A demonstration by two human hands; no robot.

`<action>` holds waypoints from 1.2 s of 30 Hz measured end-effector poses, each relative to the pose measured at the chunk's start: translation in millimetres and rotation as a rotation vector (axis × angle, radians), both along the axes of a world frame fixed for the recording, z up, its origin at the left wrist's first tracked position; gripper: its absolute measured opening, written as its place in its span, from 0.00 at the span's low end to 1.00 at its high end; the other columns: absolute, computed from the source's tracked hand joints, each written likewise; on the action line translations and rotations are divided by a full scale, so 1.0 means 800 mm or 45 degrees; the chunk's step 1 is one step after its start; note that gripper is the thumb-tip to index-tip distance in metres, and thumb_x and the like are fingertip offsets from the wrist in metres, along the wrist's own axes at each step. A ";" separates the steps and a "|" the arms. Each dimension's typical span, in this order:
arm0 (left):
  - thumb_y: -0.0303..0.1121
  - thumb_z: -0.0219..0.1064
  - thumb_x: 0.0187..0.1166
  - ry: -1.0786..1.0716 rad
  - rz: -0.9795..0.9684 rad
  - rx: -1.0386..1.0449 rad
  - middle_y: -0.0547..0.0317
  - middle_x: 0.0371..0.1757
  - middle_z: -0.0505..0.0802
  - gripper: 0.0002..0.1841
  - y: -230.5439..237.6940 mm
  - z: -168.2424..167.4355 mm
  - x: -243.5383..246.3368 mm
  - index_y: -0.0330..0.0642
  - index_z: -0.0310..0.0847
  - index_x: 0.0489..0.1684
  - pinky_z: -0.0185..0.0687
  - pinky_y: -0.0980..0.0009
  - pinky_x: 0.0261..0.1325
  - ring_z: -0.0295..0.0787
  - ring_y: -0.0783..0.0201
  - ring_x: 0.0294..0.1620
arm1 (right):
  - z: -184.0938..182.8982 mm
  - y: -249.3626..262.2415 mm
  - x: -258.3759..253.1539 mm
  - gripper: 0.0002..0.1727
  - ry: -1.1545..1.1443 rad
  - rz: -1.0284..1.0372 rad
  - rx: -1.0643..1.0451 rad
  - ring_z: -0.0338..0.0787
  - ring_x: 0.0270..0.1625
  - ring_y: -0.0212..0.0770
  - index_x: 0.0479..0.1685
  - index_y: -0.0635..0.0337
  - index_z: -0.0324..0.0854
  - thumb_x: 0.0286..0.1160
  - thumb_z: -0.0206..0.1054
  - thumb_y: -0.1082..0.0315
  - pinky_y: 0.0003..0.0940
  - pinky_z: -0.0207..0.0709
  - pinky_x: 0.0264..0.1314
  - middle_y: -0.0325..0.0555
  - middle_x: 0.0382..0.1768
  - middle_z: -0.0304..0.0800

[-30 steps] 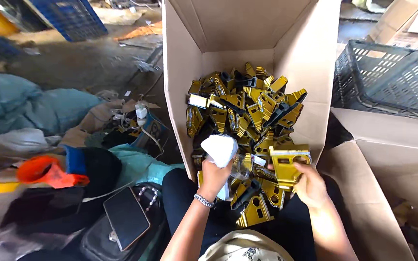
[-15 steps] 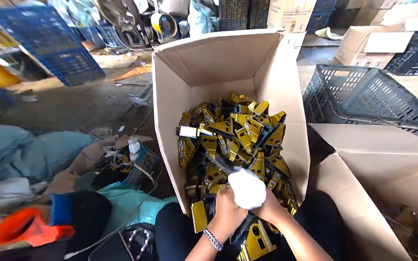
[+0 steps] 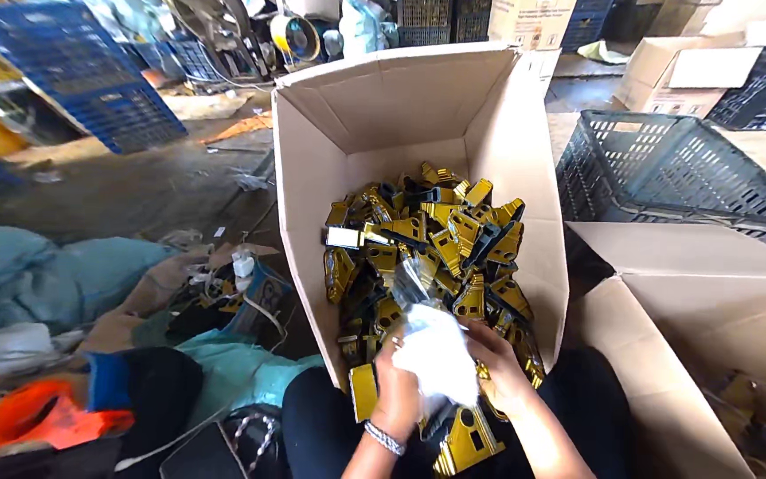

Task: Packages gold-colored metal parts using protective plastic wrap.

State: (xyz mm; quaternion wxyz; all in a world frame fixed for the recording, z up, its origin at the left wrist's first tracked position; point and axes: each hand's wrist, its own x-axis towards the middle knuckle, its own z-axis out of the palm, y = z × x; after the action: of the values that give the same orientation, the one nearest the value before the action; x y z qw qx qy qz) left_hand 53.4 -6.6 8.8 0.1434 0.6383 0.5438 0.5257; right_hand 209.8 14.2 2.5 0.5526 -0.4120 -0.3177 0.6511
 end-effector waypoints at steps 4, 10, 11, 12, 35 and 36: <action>0.25 0.76 0.58 0.176 0.045 -0.085 0.30 0.46 0.93 0.21 0.002 -0.021 -0.016 0.15 0.85 0.47 0.86 0.48 0.61 0.95 0.41 0.50 | 0.008 0.008 0.003 0.34 -0.473 -0.322 0.330 0.90 0.46 0.28 0.68 0.70 0.78 0.52 0.79 0.74 0.22 0.88 0.40 0.49 0.56 0.84; 0.25 0.76 0.61 -0.198 0.055 0.012 0.40 0.45 0.93 0.22 -0.001 -0.024 -0.003 0.15 0.81 0.50 0.84 0.73 0.63 0.92 0.67 0.51 | 0.002 0.011 0.027 0.31 -0.147 0.302 0.144 0.97 0.49 0.46 0.71 0.68 0.73 0.63 0.76 0.75 0.43 0.93 0.54 0.52 0.53 0.93; 0.26 0.75 0.63 -0.159 0.034 0.033 0.38 0.46 0.93 0.22 -0.001 -0.017 -0.006 0.14 0.80 0.51 0.83 0.72 0.64 0.91 0.65 0.53 | 0.000 0.014 0.035 0.27 -0.086 0.381 0.133 0.94 0.53 0.45 0.64 0.64 0.78 0.62 0.77 0.70 0.43 0.91 0.58 0.48 0.57 0.90; 0.27 0.75 0.64 -0.135 -0.011 0.032 0.38 0.46 0.93 0.22 -0.002 -0.008 -0.008 0.14 0.81 0.51 0.82 0.73 0.64 0.91 0.66 0.53 | 0.000 0.016 0.037 0.22 -0.088 0.418 0.127 0.93 0.54 0.39 0.55 0.60 0.79 0.61 0.79 0.68 0.38 0.90 0.57 0.44 0.58 0.90; 0.40 0.83 0.65 -0.066 0.608 -0.112 0.27 0.64 0.86 0.41 0.079 0.069 -0.166 0.17 0.70 0.72 0.76 0.50 0.75 0.85 0.44 0.68 | -0.014 0.016 0.152 0.31 0.649 -0.377 0.553 0.95 0.48 0.39 0.53 0.49 0.90 0.80 0.53 0.35 0.35 0.90 0.45 0.42 0.52 0.95; 0.44 0.85 0.63 -0.003 0.722 -0.287 0.18 0.71 0.79 0.49 0.101 0.079 -0.191 0.15 0.64 0.76 0.66 0.41 0.80 0.76 0.32 0.75 | 0.001 0.023 0.161 0.37 0.406 -0.461 0.422 0.95 0.47 0.38 0.56 0.47 0.84 0.83 0.41 0.28 0.34 0.89 0.41 0.40 0.54 0.95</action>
State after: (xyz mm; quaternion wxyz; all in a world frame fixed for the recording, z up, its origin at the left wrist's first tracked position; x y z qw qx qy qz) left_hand -99.7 74.6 72.2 0.0613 0.4404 0.7551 0.4818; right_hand 338.8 32.7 3.0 0.7625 -0.2588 -0.2502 0.5377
